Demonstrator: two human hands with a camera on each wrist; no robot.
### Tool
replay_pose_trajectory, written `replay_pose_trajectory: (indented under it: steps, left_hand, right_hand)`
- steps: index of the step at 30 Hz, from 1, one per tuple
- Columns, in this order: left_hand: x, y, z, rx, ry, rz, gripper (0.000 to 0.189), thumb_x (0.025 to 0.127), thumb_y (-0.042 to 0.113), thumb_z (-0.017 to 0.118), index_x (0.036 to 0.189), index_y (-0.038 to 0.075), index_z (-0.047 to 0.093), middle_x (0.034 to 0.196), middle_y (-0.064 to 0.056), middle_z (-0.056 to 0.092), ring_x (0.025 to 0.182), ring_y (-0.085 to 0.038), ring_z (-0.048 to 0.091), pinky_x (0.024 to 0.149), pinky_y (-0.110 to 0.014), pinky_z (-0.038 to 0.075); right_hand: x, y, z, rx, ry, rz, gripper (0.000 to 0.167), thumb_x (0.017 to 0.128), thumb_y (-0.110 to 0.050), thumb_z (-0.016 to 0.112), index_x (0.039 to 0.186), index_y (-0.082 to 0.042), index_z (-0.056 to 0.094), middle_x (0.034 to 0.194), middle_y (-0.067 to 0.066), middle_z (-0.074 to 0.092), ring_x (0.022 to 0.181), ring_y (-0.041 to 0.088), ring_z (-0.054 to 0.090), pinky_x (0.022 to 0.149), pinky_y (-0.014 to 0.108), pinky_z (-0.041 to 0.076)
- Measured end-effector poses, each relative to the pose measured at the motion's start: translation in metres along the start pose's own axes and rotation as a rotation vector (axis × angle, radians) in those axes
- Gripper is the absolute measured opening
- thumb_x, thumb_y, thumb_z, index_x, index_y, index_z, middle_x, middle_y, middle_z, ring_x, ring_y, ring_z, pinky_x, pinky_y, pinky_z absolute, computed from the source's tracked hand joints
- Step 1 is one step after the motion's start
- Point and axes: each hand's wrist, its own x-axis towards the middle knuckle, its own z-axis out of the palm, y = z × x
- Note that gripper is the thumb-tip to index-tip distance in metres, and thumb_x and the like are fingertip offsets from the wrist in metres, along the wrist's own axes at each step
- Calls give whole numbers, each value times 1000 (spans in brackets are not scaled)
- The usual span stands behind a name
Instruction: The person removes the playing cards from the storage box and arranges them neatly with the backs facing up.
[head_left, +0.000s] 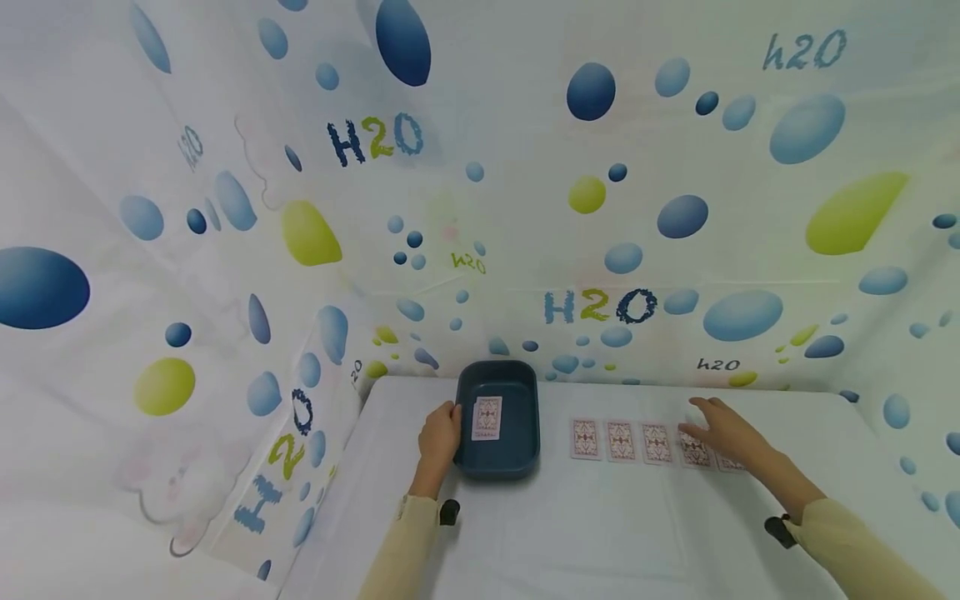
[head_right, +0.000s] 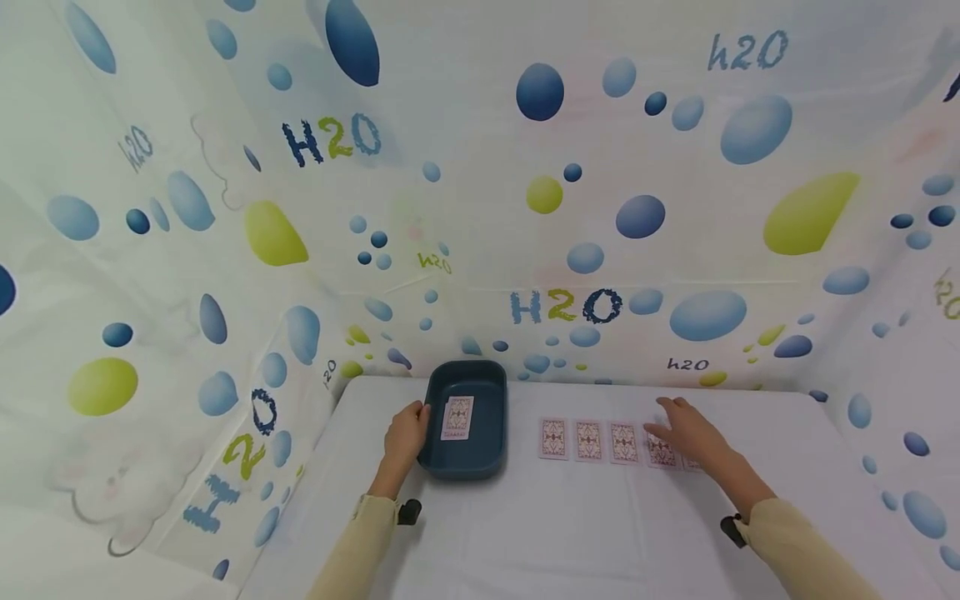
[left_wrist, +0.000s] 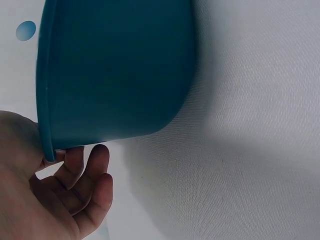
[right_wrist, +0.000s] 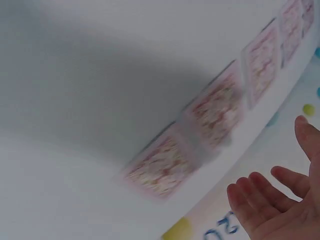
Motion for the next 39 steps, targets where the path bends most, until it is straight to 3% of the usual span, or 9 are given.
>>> replay_pose_trajectory:
  steps: [7, 20, 25, 34, 39]
  left_hand:
    - [0, 0, 0, -6, -7, -11, 30, 106, 26, 49, 81, 9, 54, 68, -5, 47, 59, -20, 45, 53, -32, 31]
    - [-2, -1, -3, -22, 1, -10, 32, 106, 25, 50, 78, 10, 52, 67, -4, 45, 59, -19, 44, 52, -32, 31]
    - [-1, 0, -2, -28, 6, 2, 32, 106, 26, 50, 78, 10, 52, 67, -4, 46, 59, -19, 45, 52, -32, 31]
    - [0, 2, -3, -37, 0, -19, 31, 106, 25, 50, 79, 9, 53, 68, -4, 46, 59, -19, 45, 53, -32, 31]
    - [-2, 4, -3, -42, 8, -6, 32, 105, 25, 51, 78, 9, 53, 67, -5, 45, 59, -19, 44, 53, -31, 31]
  right_hand:
    - [28, -49, 10, 0, -2, -62, 68, 97, -34, 66, 144, 8, 41, 145, 37, 42, 132, 56, 44, 105, 64, 39]
    - [71, -148, 34, 4, -44, -182, 66, 98, -38, 65, 146, 1, 43, 148, 29, 44, 136, 47, 46, 107, 58, 41]
    - [86, -186, 49, -39, -18, -255, 65, 96, -37, 68, 145, 0, 46, 145, 25, 49, 133, 42, 50, 108, 53, 43]
    - [103, -242, 79, -143, 16, -427, 61, 92, -34, 73, 136, 3, 54, 125, 21, 59, 112, 34, 62, 97, 45, 50]
    - [114, -259, 87, -189, -22, -432, 60, 93, -35, 73, 136, 2, 54, 127, 22, 59, 116, 36, 60, 100, 47, 49]
